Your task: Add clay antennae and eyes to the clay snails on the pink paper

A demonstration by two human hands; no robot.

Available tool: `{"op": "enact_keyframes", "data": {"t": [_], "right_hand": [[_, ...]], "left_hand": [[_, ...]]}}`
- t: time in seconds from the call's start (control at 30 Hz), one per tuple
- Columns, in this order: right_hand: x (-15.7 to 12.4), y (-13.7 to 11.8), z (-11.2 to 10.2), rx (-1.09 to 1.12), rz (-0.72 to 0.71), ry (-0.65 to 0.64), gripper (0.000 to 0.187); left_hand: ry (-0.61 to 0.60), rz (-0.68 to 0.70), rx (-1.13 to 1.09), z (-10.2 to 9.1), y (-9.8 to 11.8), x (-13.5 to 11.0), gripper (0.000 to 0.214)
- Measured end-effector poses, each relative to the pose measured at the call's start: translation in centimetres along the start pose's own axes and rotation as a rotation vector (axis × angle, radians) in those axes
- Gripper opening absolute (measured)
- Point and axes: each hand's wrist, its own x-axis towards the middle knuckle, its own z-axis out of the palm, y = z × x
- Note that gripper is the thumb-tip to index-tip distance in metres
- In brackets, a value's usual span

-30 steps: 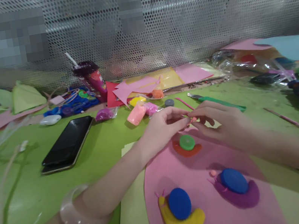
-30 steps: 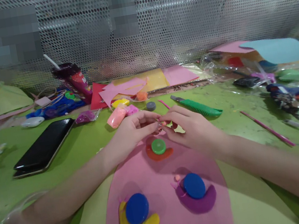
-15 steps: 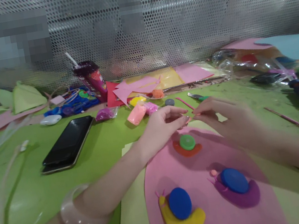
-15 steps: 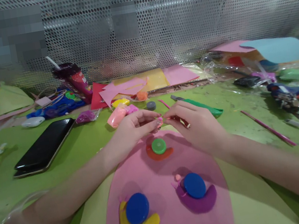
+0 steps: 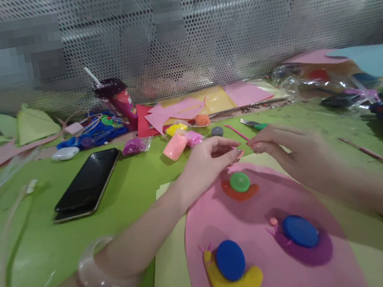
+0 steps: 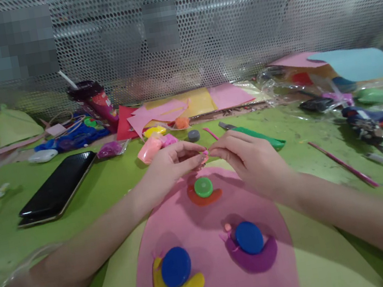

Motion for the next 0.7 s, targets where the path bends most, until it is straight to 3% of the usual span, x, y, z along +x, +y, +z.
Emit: {"op": "enact_keyframes", "data": {"t": [0.13,0.3,0.5,0.7], "right_hand": [[-0.07,-0.10,0.03,0.003,0.009,-0.028,0.011],[-0.16,0.24,0.05,0.031,-0.068,-0.068,0.030],[0.06,-0.25,-0.17,0.082,-0.061,-0.056,0.008],[0.07,-0.25,-0.08,0.094,-0.066,-0.070,0.014]], "left_hand": [[-0.013,-0.003,-0.004,-0.01,-0.04,0.00,0.025],[-0.017,-0.003,-0.031,-0.06,-0.29,0.03,0.026],[-0.025,-0.033,-0.052,-0.06,-0.40,-0.08,0.026],[-0.022,-0.038,-0.039,-0.01,-0.15,-0.11,0.023]]}}
